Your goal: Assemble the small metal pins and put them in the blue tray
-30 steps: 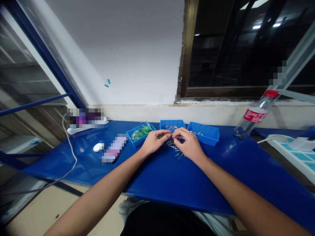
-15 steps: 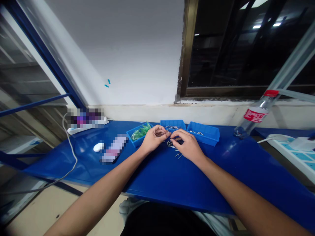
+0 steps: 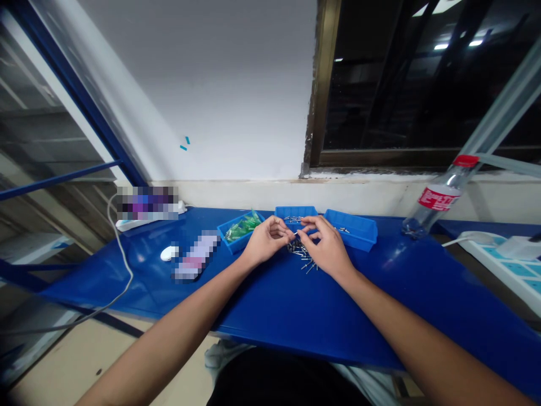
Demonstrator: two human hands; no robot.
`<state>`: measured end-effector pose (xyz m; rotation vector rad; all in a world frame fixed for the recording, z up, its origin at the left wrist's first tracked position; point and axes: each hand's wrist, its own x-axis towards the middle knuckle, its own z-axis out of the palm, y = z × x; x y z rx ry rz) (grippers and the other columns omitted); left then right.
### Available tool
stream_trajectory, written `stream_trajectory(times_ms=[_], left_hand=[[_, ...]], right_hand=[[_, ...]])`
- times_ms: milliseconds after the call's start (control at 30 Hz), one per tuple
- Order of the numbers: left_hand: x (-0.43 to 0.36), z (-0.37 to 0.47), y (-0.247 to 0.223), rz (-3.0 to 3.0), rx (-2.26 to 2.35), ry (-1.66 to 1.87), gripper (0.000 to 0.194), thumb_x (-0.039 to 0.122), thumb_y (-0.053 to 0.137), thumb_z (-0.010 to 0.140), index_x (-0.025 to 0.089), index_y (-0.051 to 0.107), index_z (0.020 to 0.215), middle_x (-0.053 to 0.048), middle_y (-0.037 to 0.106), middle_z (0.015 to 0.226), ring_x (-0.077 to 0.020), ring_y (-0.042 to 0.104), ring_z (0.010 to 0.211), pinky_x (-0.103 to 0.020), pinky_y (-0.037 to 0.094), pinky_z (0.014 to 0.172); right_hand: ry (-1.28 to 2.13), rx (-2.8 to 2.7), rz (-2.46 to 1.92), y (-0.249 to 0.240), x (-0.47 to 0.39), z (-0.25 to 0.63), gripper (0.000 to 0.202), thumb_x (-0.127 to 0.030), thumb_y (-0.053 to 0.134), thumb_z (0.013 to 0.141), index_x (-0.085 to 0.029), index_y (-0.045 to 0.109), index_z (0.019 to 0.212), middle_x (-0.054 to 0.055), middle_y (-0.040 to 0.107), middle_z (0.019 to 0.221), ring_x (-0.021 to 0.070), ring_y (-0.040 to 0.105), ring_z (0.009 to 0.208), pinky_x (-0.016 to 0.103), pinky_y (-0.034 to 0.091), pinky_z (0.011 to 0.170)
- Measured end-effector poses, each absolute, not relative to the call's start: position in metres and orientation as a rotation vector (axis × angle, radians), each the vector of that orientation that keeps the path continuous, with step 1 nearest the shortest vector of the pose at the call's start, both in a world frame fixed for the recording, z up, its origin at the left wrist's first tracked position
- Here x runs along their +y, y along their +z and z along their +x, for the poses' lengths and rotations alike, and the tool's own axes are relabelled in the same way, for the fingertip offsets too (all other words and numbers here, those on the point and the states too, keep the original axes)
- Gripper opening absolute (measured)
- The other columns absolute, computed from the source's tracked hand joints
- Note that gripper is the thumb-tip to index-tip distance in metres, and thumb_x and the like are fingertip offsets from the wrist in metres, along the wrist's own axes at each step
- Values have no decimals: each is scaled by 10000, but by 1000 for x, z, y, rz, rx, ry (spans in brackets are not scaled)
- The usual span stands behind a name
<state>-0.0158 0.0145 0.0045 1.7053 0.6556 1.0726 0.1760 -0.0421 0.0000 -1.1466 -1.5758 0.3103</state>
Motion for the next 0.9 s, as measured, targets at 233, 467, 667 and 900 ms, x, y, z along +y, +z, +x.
stream_trajectory(times_ms=[233,467,667,900], left_hand=[[16,-18,6,1920,755,1064,216,330,783,860,153,671,916,-52,730,887,-158,696,833,-260,548,733],[18,-19,3,1812,708,1116,282,314,797,858,158,624,1016,-73,743,927,-177,726,870,-289,572,794],[15,-17,5,1755,656,1053,352,309,815,841,150,622,1090,-88,768,947,-186,738,870,-302,576,809],[12,-19,7,1854,695,1010,441,457,741,899,155,664,1211,-93,770,990,-182,730,858,-289,574,797]], right_hand=[[239,-1684,-1150,0,-42,179,159,-338,636,953,-221,726,1011,78,712,1042,215,710,892,343,628,716],[362,-1701,-1210,-9,-37,179,148,-319,663,913,-225,703,1020,52,745,1020,187,712,775,344,609,716],[455,-1687,-1170,-7,-39,175,193,-263,669,852,-207,638,1034,44,696,914,170,663,748,291,557,631],[443,-1688,-1218,-4,-41,174,366,-213,628,834,-197,614,1200,15,647,861,142,611,669,268,521,600]])
